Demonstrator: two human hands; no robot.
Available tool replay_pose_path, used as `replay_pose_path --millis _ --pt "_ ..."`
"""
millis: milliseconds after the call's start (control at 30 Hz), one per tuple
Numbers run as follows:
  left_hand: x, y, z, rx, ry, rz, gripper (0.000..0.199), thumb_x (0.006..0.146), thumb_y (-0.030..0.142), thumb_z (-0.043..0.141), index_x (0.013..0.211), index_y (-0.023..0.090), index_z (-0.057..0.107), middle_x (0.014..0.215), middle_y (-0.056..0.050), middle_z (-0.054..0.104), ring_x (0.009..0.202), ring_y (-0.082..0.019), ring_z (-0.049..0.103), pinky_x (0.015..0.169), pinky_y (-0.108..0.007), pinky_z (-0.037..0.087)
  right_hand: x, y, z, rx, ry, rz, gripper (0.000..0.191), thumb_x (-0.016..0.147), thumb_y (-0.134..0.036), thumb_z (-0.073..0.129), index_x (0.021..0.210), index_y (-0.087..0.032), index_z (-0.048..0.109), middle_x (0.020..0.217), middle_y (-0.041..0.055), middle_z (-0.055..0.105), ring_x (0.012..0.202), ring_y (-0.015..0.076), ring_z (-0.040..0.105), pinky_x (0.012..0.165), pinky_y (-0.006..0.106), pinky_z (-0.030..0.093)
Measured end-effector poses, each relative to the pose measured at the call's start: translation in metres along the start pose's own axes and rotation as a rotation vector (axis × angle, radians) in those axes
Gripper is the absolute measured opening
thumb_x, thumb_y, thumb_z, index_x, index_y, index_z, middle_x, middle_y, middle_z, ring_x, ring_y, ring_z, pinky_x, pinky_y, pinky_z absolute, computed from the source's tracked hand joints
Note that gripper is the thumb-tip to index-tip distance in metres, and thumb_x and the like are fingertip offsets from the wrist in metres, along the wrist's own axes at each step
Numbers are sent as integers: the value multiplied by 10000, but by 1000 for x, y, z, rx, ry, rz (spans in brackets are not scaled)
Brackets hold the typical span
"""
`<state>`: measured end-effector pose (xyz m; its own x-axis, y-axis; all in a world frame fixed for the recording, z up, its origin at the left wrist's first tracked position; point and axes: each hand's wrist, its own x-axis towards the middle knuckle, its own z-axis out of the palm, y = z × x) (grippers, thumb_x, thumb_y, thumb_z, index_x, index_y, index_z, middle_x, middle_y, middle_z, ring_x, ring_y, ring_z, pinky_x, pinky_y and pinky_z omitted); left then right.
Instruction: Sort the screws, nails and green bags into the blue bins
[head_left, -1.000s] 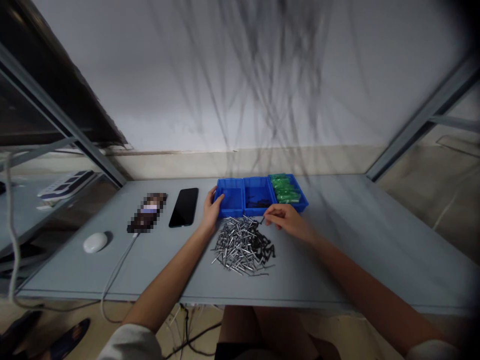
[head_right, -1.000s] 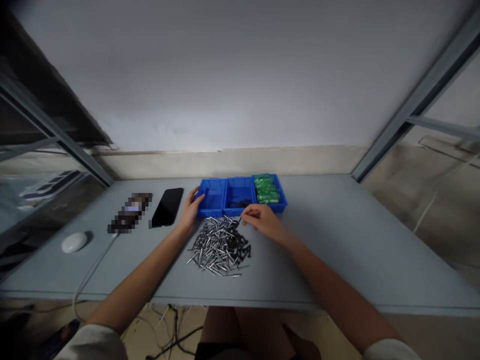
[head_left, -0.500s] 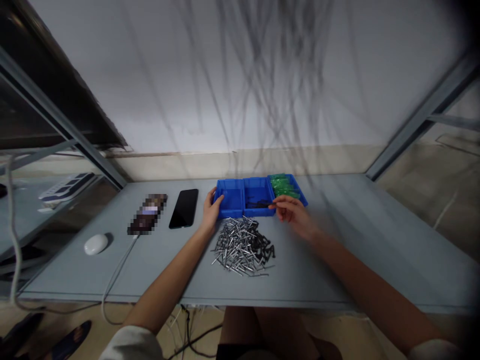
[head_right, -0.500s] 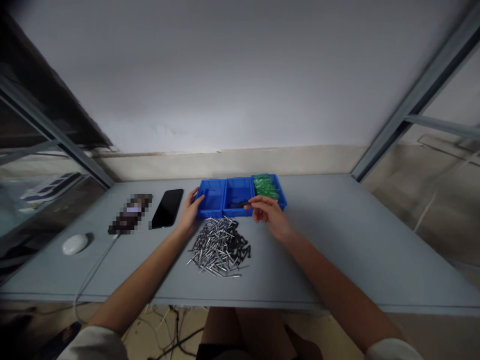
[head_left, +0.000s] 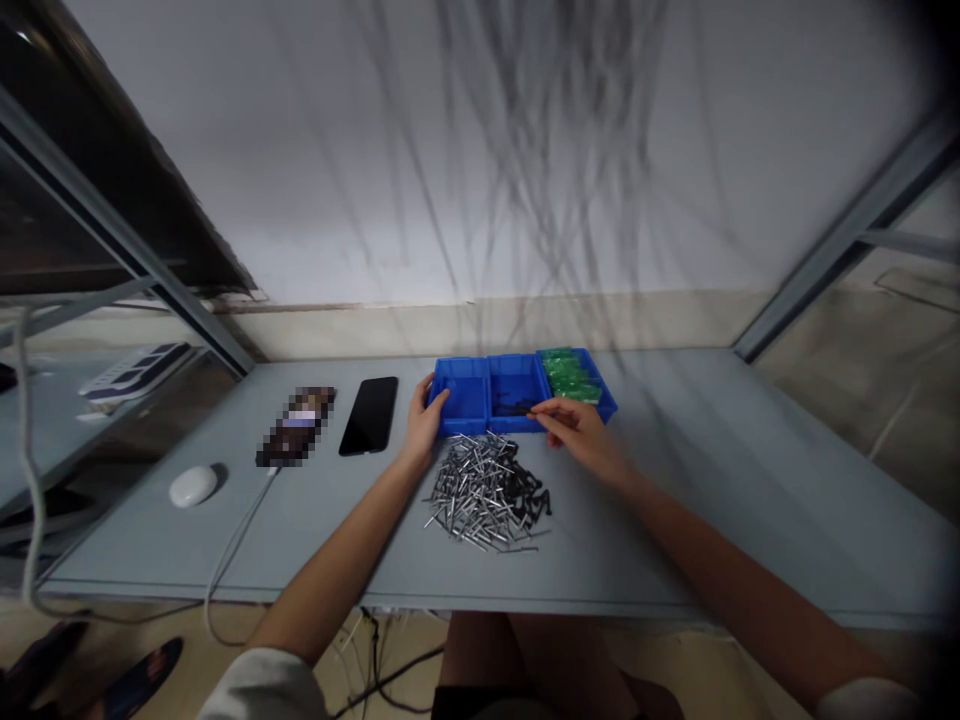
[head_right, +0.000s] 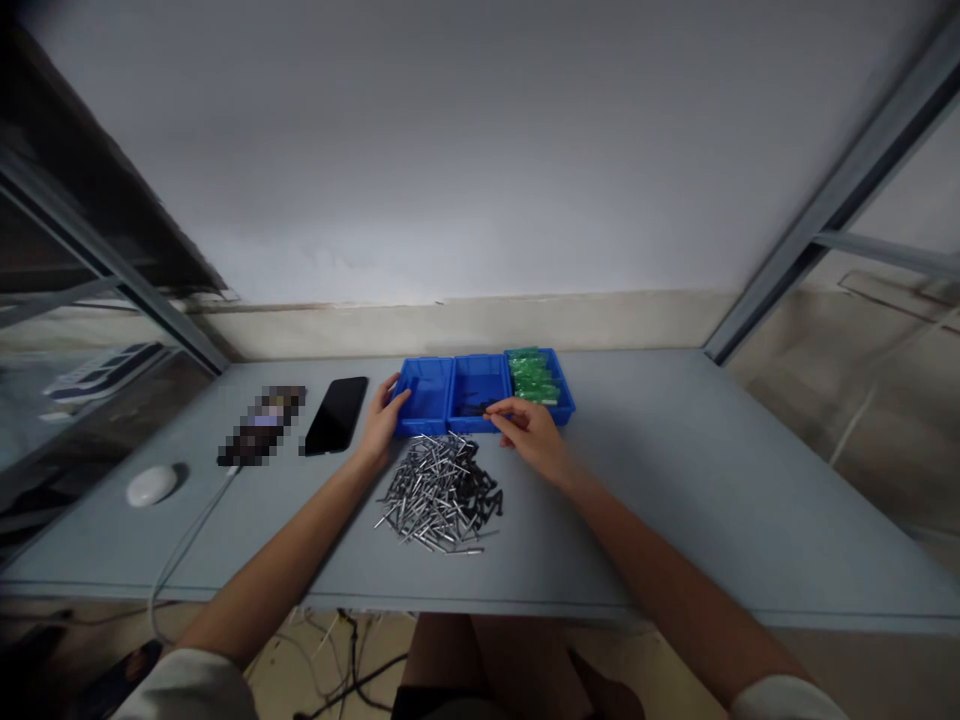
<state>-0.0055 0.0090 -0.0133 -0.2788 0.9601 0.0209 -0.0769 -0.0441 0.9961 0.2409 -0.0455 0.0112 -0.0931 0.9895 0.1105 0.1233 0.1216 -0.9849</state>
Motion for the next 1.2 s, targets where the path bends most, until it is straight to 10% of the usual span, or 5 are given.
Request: replay_pose_path --millis 167,367,533,733,1200 --pt "0 1 0 9 5 -2 453 769 248 683 1216 222 610 1302 -86 612 1243 -242 536 1082 -384 397 -5 3 3 -285 -14 -104 275 847 -393 584 988 -190 705 550 -9 593 521 154 571 513 273 426" --pt "1 -1 0 -3 -5 -2 455 764 246 686 1213 224 612 1306 -85 611 1248 -246 534 1087 -389 395 -6 10 6 -388 -10 -292 294 851 -301 575 1113 -213 676 1115 93 682 607 131 582 567 291 477" --pt "1 -1 0 2 -2 0 456 766 258 681 1216 229 610 1297 -82 616 1241 -244 540 1081 -388 402 -9 7 6 -468 -42 -378 235 863 -266 560 1047 -196 688 1084 82 664 594 108 549 585 269 467" --pt "1 -1 0 -6 3 1 451 756 248 683 1201 228 615 1292 -80 623 1233 -243 548 1078 -387 406 -11 7 7 -751 -144 -249 188 834 -313 619 944 -212 733 687 3 646 603 144 559 605 262 395" --pt "-2 1 1 5 -10 8 476 769 264 673 1235 215 592 1327 -88 598 1254 -240 529 1092 -383 390 -14 4 19 -916 -167 -57 271 807 -451 663 960 -251 761 691 19 705 650 188 637 553 264 349"
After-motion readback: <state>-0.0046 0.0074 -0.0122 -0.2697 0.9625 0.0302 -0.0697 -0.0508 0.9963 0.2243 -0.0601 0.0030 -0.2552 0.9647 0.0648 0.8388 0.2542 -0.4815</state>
